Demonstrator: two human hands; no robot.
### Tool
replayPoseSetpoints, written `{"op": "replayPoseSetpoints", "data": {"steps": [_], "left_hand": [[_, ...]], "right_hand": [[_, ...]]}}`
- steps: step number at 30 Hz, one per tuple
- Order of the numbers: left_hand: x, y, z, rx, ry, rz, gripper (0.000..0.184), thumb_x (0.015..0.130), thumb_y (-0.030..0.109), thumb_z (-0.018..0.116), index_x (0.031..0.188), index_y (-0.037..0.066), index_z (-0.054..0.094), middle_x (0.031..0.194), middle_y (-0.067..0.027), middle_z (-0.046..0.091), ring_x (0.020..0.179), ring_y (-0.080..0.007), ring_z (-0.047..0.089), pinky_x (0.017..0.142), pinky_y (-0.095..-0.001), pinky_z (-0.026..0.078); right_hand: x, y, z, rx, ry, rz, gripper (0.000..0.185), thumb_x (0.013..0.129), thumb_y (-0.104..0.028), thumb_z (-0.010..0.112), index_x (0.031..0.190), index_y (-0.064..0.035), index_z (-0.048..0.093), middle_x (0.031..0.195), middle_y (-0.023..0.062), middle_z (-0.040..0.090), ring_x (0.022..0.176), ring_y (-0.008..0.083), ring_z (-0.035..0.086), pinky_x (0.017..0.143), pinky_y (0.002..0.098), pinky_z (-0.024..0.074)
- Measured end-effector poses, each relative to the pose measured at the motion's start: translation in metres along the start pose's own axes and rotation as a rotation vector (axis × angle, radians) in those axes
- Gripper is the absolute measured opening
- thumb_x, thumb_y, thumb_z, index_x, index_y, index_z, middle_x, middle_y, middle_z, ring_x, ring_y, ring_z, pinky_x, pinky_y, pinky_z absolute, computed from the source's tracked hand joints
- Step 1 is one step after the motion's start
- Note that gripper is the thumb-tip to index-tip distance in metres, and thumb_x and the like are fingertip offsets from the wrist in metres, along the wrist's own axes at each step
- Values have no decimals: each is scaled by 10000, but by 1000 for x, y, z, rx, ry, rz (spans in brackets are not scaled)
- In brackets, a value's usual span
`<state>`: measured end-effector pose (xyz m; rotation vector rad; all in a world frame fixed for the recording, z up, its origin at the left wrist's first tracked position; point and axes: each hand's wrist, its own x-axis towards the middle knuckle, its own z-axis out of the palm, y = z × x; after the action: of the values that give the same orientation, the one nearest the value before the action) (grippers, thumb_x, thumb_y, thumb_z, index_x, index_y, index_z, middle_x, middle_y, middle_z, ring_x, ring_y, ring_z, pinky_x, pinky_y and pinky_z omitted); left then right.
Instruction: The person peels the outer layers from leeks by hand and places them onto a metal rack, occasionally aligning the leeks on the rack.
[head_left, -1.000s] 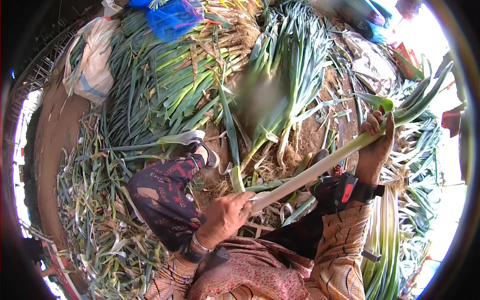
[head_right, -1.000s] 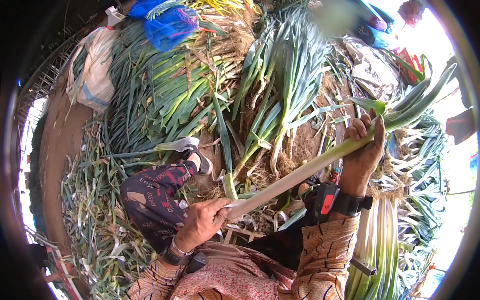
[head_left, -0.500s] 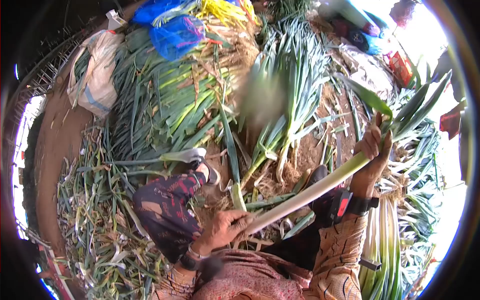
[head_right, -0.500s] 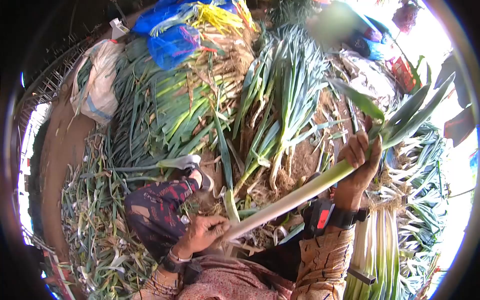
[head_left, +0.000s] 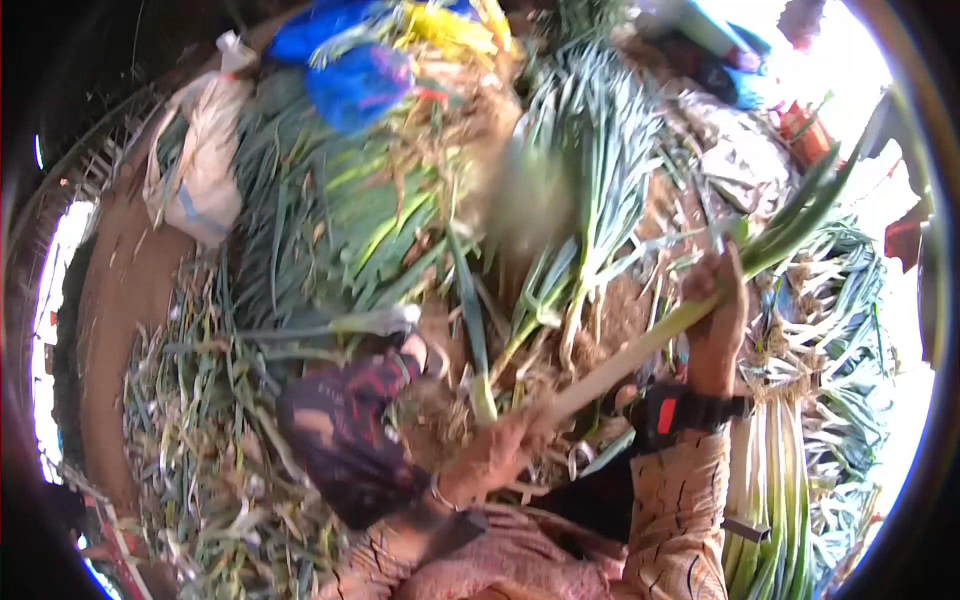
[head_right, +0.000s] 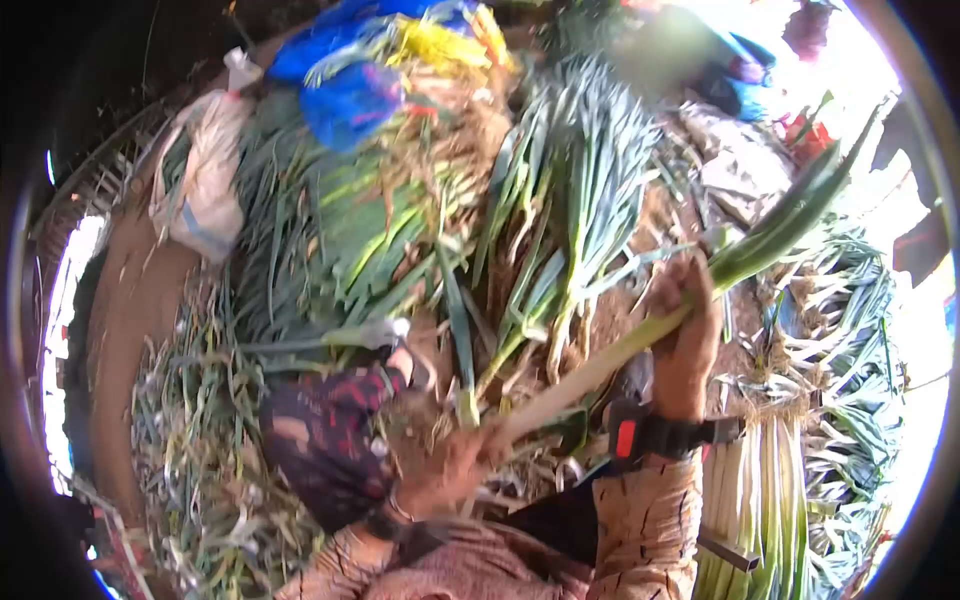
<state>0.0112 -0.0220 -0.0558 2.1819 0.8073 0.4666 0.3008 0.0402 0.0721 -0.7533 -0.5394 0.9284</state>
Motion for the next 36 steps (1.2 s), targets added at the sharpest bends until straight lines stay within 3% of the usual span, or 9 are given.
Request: {"op": "replayPoseSetpoints", "data": {"steps": [3, 8, 10, 16, 20, 27, 29, 32, 36], "left_hand": [[17, 36, -28, -173, -291, -226, 543, 872, 153, 598, 1328, -17, 358, 1185, -144, 525, 1031, -199, 549, 854, -277, 476], [-10, 26, -38, -1242, -390, -469, 501, 891, 186, 594, 1306, -14, 399, 1053, -61, 581, 896, -102, 561, 749, -256, 499], [-5, 37, -58, -780, -376, -513, 409, 889, 137, 584, 1249, -22, 473, 967, -36, 628, 802, -77, 576, 713, -227, 497], [-39, -52, -17, -1173, 231, -580, 313, 883, 288, 582, 1066, 35, 572, 673, -19, 563, 519, -115, 522, 446, -254, 440], [-47, -88, -29, -1650, 177, -544, 326, 908, 435, 494, 891, 125, 596, 478, 54, 336, 364, -51, 260, 348, -210, 242], [-47, -146, -17, -1310, 625, -801, 378, 868, 374, 582, 614, 195, 366, 452, 82, 229, 333, -47, 185, 315, -227, 158], [-36, -123, -16, -1175, 816, -923, 306, 866, 315, 583, 640, 194, 416, 463, 88, 209, 357, -41, 191, 335, -213, 163], [-37, -121, -24, -1251, 747, -835, 138, 867, 307, 577, 819, 181, 549, 473, 99, 208, 356, -44, 170, 341, -217, 160], [-26, -129, -14, -1285, 550, -855, 207, 901, 283, 531, 713, 214, 482, 465, 90, 221, 344, -65, 183, 339, -237, 184]], "right_hand": [[2, -2, -2, 241, 55, -2, 390, 912, -237, 523, 1234, -49, 409, 827, 29, 529, 639, 86, 465, 552, 241, 417], [-5, -7, 1, 398, 92, 24, 367, 915, -291, 486, 1229, -103, 453, 818, 30, 552, 665, 100, 508, 593, 259, 465], [-4, -7, -9, 523, -125, 12, 348, 897, -274, 518, 1186, -85, 474, 768, 36, 540, 580, 111, 476, 518, 264, 435], [-8, -28, -29, 471, 3, -132, 295, 871, -238, 573, 1074, -50, 471, 750, 51, 507, 559, 130, 434, 519, 264, 373], [-42, -63, -37, 518, 10, -384, 213, 893, -254, 556, 930, -52, 500, 776, 42, 504, 566, 122, 428, 546, 261, 375], [-141, -220, -80, 158, 264, -877, 149, 946, -248, 474, 922, -104, 499, 733, 16, 492, 582, 90, 414, 529, 252, 379], [-181, -273, -107, -2, 71, -964, 201, 947, -271, 478, 905, -75, 498, 741, 22, 510, 583, 91, 428, 554, 250, 397], [-251, -334, -138, 22, 244, -1060, 242, 924, -277, 527, 915, -36, 541, 773, 52, 545, 670, 128, 490, 643, 271, 434], [-327, -355, -170, -207, 428, -1209, 199, 894, -234, 582, 911, -37, 558, 805, 63, 574, 758, 149, 534, 721, 300, 459]]}}
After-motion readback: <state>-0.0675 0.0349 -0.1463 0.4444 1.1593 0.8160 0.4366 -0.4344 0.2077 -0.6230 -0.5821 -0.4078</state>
